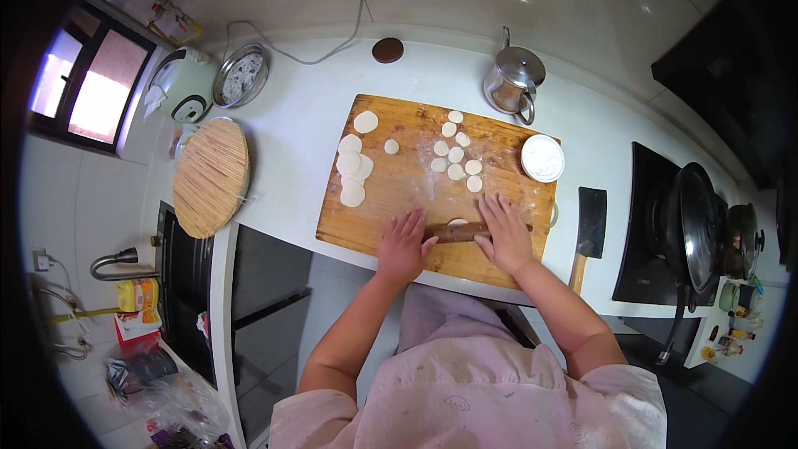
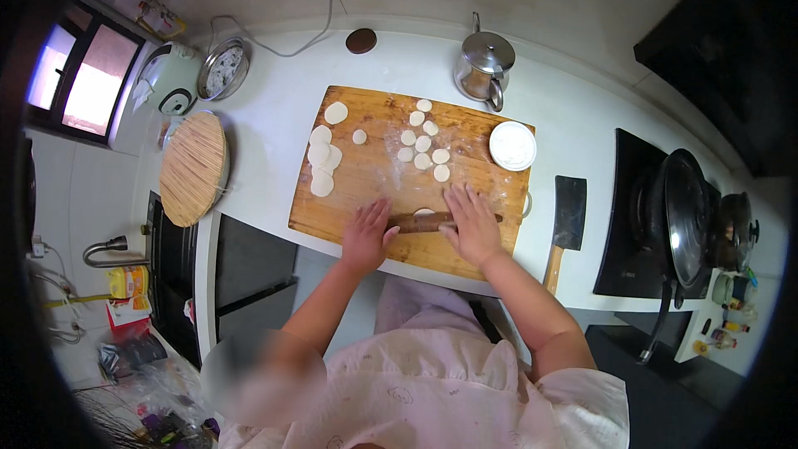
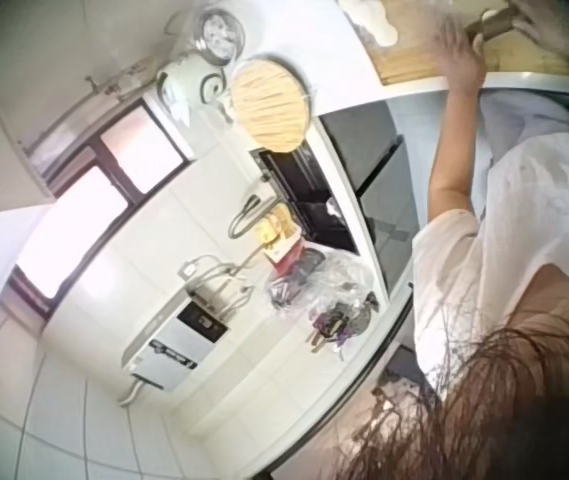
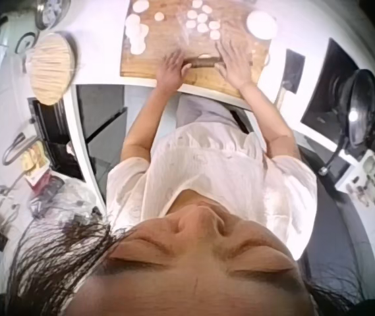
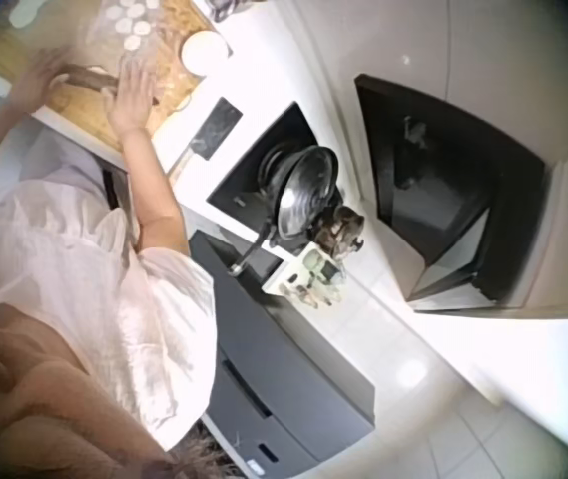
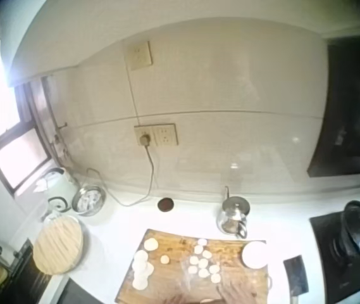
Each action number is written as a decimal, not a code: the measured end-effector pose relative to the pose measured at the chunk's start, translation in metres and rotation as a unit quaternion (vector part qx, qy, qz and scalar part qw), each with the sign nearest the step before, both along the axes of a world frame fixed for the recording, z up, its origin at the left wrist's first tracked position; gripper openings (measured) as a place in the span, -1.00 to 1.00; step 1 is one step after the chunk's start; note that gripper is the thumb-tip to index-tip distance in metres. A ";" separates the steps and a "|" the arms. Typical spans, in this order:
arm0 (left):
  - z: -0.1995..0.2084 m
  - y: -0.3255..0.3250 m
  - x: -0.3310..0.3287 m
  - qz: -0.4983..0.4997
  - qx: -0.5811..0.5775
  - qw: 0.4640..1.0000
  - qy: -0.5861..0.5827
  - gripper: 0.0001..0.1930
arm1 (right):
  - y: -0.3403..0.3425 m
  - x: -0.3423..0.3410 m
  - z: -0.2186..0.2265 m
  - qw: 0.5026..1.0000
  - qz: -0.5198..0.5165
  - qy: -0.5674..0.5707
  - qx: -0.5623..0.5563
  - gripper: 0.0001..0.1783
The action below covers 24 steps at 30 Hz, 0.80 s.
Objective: The person rolls small dough balls into flat circular discs using a wooden rolling pin on a wooden cutting board. They repeatedly pick up a dough ball, flatten it, and place the finished disc aside on the board.
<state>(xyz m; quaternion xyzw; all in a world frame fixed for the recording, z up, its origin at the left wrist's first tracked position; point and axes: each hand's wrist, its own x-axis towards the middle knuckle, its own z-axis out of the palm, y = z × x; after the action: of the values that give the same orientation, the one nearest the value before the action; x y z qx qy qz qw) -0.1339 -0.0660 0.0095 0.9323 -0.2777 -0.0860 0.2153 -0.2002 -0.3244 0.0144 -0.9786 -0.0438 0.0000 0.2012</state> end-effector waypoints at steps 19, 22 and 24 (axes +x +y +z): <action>-0.020 -0.049 0.038 0.119 -0.250 0.960 0.024 -0.83 | 0.008 -0.040 -0.007 0.997 0.022 -0.061 0.049 -0.42; 0.006 -0.031 0.060 0.084 -0.167 0.977 -0.098 -0.87 | 0.008 -0.041 -0.008 0.997 0.019 -0.062 0.049 -0.40; 0.009 -0.018 0.065 0.021 -0.112 0.991 -0.069 -0.72 | 0.008 -0.039 -0.008 0.996 0.019 -0.061 0.054 -0.39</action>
<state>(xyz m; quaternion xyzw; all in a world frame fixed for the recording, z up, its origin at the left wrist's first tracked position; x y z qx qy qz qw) -0.0691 -0.0843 0.0190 0.9117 -0.2800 0.0144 0.3002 -0.2391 -0.3165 0.0062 -0.9634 -0.0748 -0.0582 0.2509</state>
